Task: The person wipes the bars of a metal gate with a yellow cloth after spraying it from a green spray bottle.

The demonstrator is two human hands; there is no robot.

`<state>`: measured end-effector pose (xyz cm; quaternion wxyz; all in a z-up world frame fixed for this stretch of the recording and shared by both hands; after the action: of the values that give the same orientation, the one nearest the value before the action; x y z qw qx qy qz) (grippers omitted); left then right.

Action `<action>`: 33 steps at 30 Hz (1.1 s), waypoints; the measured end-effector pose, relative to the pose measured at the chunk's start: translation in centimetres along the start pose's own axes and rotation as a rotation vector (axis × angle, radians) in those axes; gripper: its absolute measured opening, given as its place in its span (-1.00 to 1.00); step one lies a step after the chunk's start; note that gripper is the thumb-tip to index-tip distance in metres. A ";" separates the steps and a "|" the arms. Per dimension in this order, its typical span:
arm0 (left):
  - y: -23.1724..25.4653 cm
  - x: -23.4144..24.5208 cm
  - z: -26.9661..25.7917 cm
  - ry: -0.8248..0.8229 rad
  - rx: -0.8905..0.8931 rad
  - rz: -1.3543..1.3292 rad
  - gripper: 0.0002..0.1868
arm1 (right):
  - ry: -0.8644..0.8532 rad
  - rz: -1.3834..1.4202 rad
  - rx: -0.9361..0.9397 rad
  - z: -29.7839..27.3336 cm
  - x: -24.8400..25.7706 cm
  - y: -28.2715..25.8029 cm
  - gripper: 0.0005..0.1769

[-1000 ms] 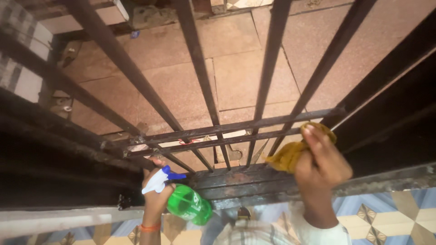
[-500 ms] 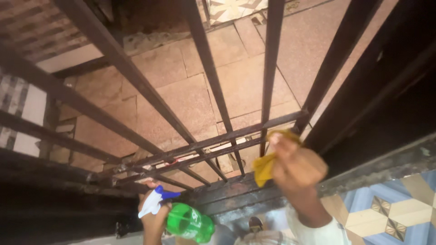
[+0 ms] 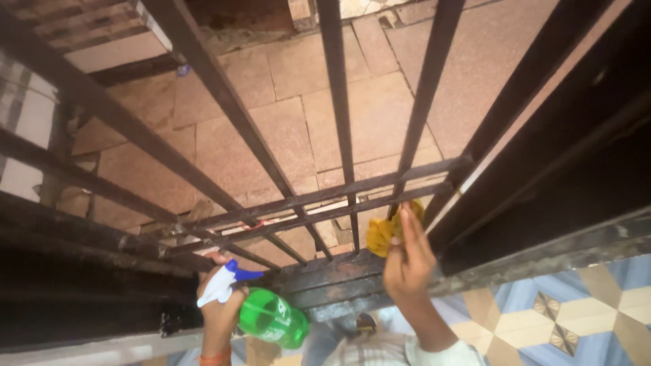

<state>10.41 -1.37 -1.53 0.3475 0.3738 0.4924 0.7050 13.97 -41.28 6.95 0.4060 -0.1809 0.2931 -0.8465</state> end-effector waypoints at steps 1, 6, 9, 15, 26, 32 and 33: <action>0.8 0.0 0.2 0.002 -0.069 0.026 -0.53 | -0.040 0.059 -0.047 -0.8 -0.7 0.3 -0.29; 1.7 -0.2 0.2 0.002 -0.130 0.009 -0.61 | 0.040 0.476 -0.316 -0.6 -0.6 2.2 -0.15; 0.7 0.0 0.2 -0.017 -0.083 0.050 -0.64 | 0.190 0.737 -0.584 -0.3 -1.9 5.0 -0.26; 0.5 -0.4 0.6 -0.004 -0.047 0.025 -0.67 | 0.110 0.568 -0.440 -0.9 -2.9 6.3 -0.58; 1.5 0.1 0.4 0.018 -0.159 0.032 -0.55 | -0.215 0.016 -0.291 -3.5 -4.3 6.9 -0.70; -0.8 0.0 -0.2 -0.026 -0.013 0.012 -0.57 | -0.111 0.066 0.025 2.3 -3.0 0.1 -0.73; -0.7 -0.1 -0.2 -0.037 -0.027 0.002 -0.60 | -0.119 0.061 0.014 2.2 -3.6 0.3 -0.73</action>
<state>10.39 -1.31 -2.23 0.3608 0.3826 0.4760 0.7049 17.52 -39.34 8.19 0.4496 -0.2192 0.2677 -0.8235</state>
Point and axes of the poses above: each hand's wrist, its own z-axis towards the middle knuckle, its own x-axis out of the back of the hand, y = z × x, the point moved 10 cm from there along z, towards the middle knuckle, and after that the axes turned 7 degrees about y, right-handed, at the moved point
